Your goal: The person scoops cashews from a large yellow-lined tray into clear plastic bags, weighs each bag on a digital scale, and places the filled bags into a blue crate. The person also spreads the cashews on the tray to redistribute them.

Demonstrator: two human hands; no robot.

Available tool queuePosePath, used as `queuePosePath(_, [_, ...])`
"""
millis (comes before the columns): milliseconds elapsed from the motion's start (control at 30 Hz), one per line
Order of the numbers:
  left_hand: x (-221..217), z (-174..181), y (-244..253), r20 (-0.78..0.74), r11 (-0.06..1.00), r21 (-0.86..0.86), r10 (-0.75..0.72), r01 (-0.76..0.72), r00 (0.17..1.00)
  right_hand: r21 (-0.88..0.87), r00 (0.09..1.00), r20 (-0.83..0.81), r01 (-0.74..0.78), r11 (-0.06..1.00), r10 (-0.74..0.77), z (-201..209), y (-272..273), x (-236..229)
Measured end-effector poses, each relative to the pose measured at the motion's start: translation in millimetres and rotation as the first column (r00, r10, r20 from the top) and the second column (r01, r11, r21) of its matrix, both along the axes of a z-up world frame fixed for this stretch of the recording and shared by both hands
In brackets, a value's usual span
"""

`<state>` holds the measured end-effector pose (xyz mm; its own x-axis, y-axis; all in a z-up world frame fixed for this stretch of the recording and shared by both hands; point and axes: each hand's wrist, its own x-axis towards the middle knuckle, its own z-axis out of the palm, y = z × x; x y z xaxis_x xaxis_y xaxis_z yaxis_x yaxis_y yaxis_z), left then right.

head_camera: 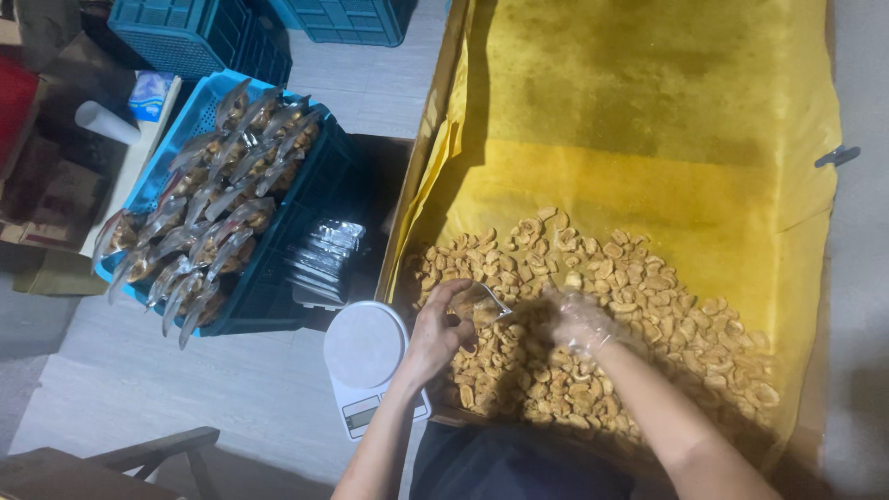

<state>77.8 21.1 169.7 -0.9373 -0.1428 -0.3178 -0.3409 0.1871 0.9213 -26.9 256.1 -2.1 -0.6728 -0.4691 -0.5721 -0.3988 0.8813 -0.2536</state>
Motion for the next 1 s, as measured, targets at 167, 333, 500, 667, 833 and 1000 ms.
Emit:
queuePosePath(167, [-3, -11, 5, -0.008, 0.998, 0.049, -0.040, 0.041, 0.999, 0.241, 0.961, 0.226, -0.215, 0.946, 0.161, -4, 6, 16])
queuePosePath(333, [-16, -26, 17, -0.251, 0.906, -0.375, -0.302, 0.196, 0.920, -0.220, 0.639, 0.583, 0.719, 0.659, -0.502, 49, 48, 8])
queuePosePath(500, [-35, -35, 56, 0.074, 0.961, -0.022, -0.273, 0.276, 0.959, -0.474, 0.428, 0.868, 0.864, -0.167, -0.251, 97, 69, 6])
queuePosePath(667, [-62, -31, 117, 0.048, 0.875, -0.315, -0.371, 0.367, 0.927, -0.450, 0.713, 0.648, 0.643, -0.620, 0.268, 133, 59, 3])
queuePosePath(833, [-66, -35, 145, 0.039, 0.959, -0.109, -0.259, 0.262, 0.965, -0.612, 0.742, 0.666, 0.484, -0.625, -0.078, 153, 43, 19])
queuePosePath(1000, [-61, -42, 152, -0.146, 0.970, -0.084, -0.238, 0.227, 0.960, -0.752, 0.683, 0.644, 0.482, -0.450, -0.344, 178, 43, 28])
